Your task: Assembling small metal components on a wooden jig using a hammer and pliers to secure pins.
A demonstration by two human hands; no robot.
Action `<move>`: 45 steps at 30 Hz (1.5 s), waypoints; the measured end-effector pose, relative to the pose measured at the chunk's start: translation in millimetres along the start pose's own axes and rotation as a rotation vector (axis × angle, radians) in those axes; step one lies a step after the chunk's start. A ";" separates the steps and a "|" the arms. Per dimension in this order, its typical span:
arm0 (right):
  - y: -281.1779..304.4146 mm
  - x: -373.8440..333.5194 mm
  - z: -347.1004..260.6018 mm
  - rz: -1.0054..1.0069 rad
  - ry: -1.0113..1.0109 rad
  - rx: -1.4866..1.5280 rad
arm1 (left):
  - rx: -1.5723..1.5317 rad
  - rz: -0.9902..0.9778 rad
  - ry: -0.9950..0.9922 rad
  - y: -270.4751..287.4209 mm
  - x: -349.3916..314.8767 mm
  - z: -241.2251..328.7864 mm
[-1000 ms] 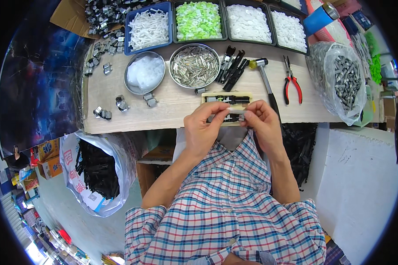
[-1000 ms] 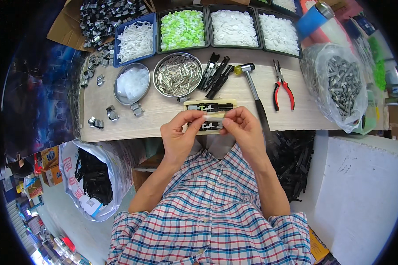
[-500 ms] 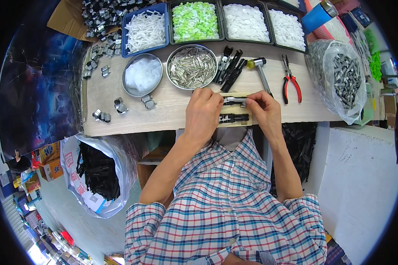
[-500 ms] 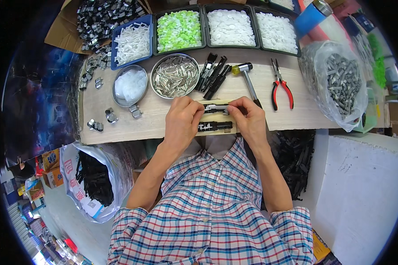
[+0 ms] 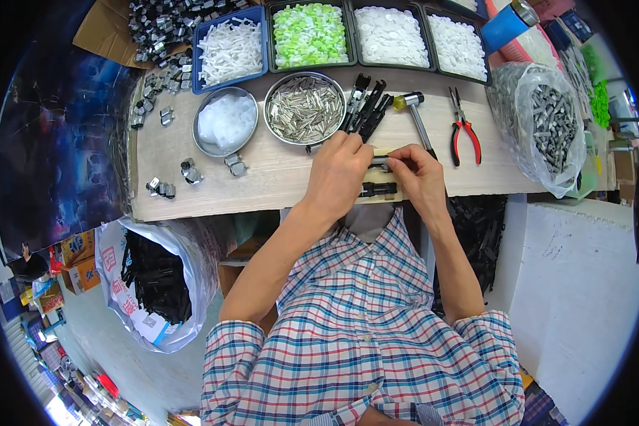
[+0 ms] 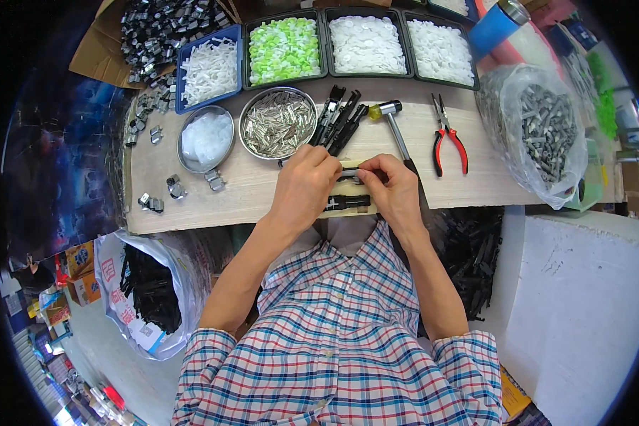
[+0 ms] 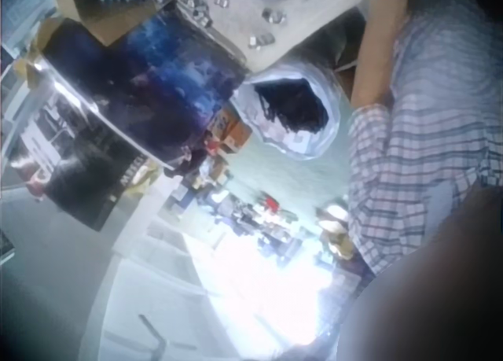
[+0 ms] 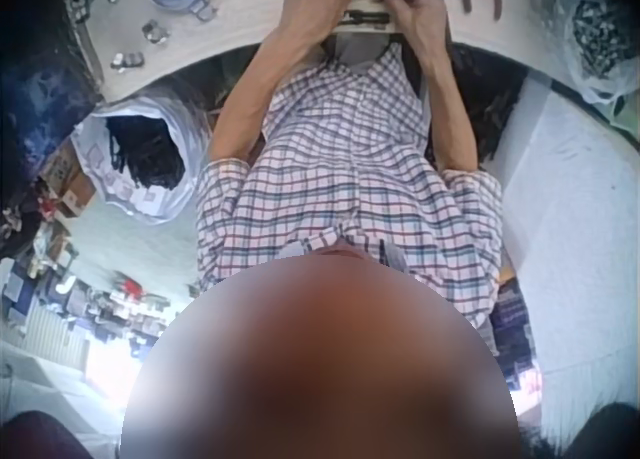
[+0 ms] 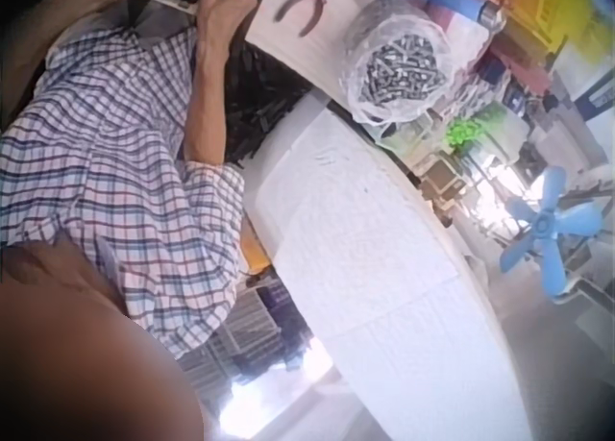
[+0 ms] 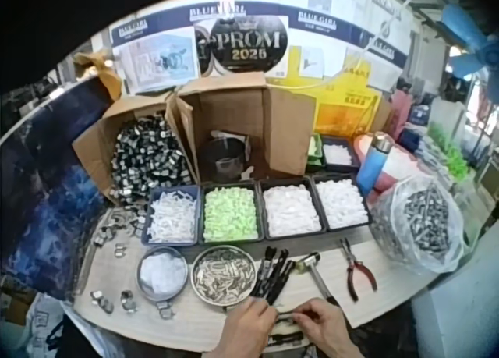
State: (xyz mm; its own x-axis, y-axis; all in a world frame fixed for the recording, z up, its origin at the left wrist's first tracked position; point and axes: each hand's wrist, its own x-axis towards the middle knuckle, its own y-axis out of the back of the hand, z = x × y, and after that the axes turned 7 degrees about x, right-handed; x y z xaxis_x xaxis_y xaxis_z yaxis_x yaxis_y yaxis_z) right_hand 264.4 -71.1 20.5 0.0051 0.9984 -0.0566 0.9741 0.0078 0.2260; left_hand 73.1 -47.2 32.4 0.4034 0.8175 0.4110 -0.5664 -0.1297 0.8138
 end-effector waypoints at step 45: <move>211.3 18.4 -66.9 0.811 0.442 -0.836 | -0.025 0.026 -0.071 17.3 4.3 -5.2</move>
State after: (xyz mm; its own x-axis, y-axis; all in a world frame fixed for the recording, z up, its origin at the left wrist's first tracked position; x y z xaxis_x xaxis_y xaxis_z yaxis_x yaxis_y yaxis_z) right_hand 455.2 -47.3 132.3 0.3028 0.6637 0.6840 0.2818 -0.7480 0.6009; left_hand 61.3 -43.0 46.1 0.4380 0.7718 0.4609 -0.5951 -0.1353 0.7922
